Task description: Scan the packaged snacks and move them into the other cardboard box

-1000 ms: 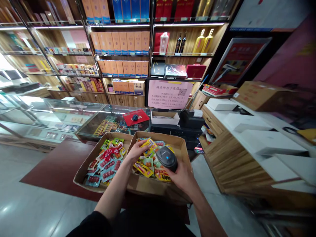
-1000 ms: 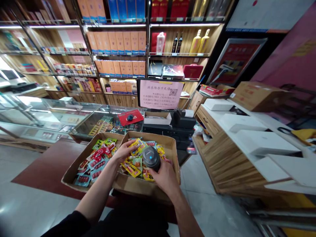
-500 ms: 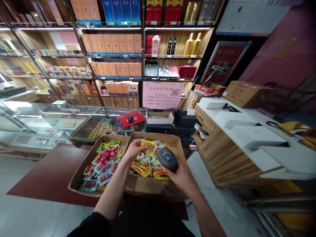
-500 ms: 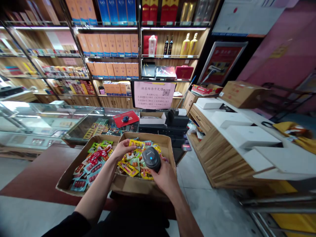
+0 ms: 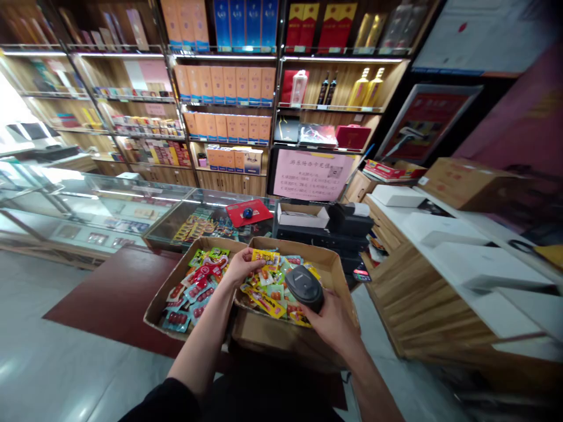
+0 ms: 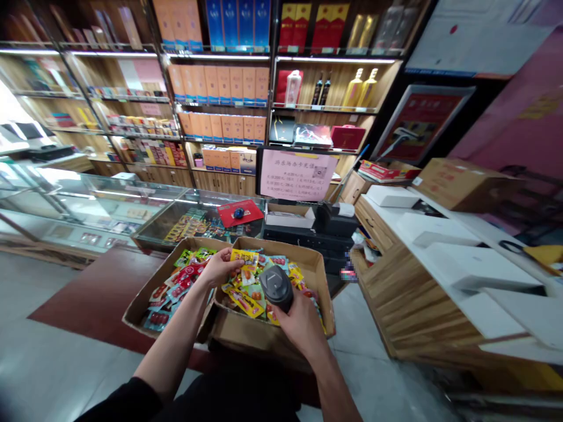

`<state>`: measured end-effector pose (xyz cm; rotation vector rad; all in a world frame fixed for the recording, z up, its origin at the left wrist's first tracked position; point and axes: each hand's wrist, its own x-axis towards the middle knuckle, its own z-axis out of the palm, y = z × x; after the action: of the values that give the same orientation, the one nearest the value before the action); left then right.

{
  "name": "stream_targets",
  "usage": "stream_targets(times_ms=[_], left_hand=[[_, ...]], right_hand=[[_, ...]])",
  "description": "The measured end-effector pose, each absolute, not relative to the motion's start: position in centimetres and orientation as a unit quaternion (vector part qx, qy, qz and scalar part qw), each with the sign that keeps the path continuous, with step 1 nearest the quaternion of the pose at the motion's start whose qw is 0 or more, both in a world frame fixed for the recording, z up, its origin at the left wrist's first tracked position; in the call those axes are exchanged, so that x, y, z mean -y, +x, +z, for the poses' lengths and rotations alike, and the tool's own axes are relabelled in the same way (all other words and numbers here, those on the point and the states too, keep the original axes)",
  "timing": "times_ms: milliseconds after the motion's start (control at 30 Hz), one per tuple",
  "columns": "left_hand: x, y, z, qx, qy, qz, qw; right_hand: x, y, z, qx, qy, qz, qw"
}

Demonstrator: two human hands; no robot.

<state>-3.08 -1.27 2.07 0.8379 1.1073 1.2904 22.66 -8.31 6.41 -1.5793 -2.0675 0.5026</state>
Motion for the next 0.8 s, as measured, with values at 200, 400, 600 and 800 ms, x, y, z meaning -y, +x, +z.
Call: stream_targets(times_ms=[200,400,600,800], left_hand=[[5.0,-13.2,1.8,-0.56,0.272,0.64,0.449],[10.0,-19.1,2.9,-0.599,0.243,0.665,0.373],[8.6,-16.9,3.2,-0.591,0.278,0.629,0.422],[3.9,-10.2,2.5,-0.569,0.368,0.554,0.485]], right_hand=[[6.1,20.2,5.5,0.772,-0.572,0.177,0.212],[4.6,18.5,5.0,0.782,-0.57,0.159,0.196],[5.3,19.9,4.2,0.762,-0.597,0.153,0.202],[7.9,22.5,5.4,0.717,-0.637,0.144,0.244]])
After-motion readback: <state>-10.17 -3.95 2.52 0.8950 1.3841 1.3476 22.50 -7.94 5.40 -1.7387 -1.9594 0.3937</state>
